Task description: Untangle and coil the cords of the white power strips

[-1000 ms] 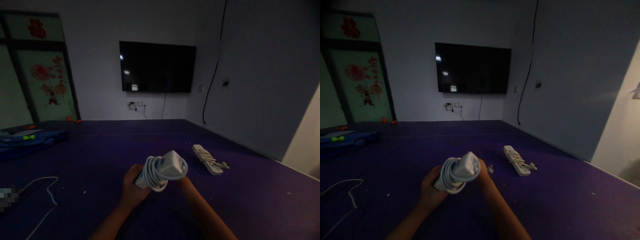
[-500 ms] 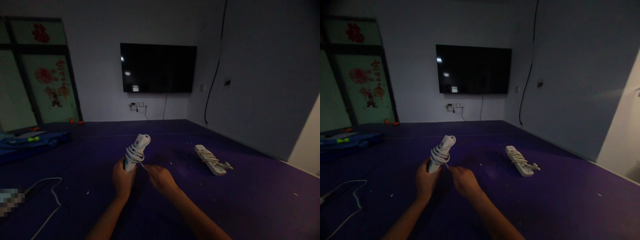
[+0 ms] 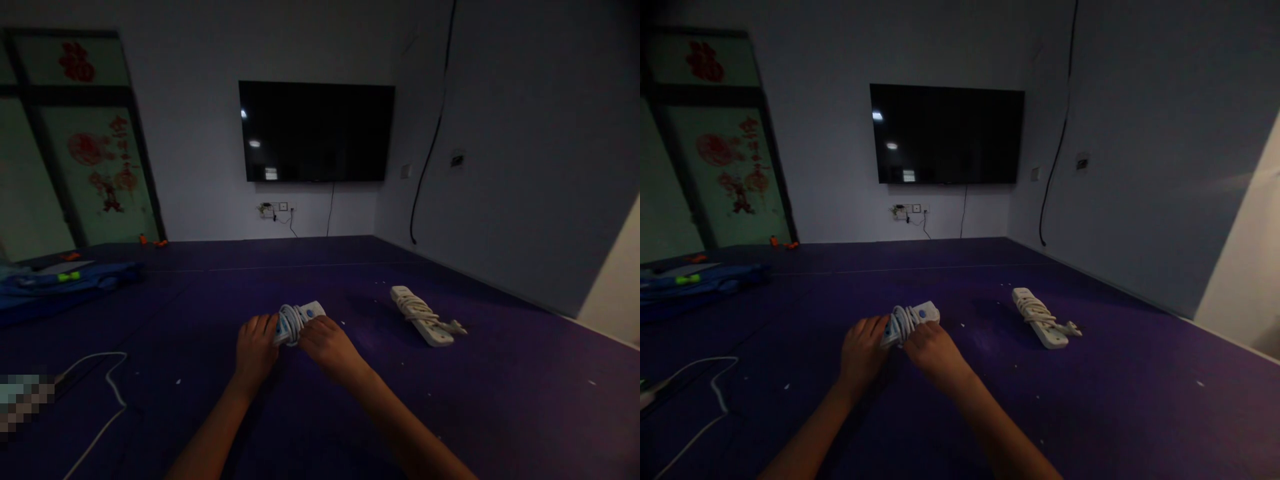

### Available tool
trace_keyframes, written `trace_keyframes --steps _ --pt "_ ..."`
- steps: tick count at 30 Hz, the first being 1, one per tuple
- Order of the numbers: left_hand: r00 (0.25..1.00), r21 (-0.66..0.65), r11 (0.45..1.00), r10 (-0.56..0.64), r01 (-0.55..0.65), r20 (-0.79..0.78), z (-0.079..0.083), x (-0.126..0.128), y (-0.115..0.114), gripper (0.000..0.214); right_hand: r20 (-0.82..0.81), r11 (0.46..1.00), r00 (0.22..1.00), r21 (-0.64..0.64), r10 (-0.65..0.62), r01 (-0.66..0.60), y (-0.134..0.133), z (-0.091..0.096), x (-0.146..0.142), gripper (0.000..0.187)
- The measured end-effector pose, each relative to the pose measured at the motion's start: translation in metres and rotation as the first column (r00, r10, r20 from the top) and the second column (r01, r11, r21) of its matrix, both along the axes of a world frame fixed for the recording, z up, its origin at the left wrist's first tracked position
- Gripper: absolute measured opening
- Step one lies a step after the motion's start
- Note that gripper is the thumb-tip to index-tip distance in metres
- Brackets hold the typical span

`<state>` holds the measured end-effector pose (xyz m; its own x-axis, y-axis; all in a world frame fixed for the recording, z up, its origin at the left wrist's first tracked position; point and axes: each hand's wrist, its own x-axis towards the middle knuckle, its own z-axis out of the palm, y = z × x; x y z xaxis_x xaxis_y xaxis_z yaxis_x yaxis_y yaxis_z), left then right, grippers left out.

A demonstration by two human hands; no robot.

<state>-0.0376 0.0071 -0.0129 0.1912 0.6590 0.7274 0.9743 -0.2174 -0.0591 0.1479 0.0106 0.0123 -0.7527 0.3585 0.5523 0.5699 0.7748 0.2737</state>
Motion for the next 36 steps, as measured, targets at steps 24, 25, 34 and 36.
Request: trace_keyframes --steps 24,25,34,36 --pt "0.968 -0.235 0.940 -0.234 0.248 0.086 -0.009 0.018 -0.008 0.069 -0.162 0.990 0.977 -0.058 -0.139 0.132 0.009 -0.003 0.011 0.054" --pt "0.966 -0.227 0.939 -0.255 0.257 0.037 -0.009 0.018 -0.009 0.069 -0.158 0.990 0.978 -0.058 -0.136 0.129 0.009 -0.003 0.010 0.053" --pt "0.972 -0.195 0.953 -0.233 0.232 0.022 -0.005 0.026 -0.015 0.077 -0.279 0.982 0.942 -0.027 -0.188 0.188 0.008 -0.006 0.005 0.045" --pt "0.976 -0.206 0.958 -0.180 0.201 0.119 -0.004 0.027 -0.015 0.079 -0.378 0.985 0.915 0.041 -0.141 0.168 0.007 -0.006 0.007 0.040"
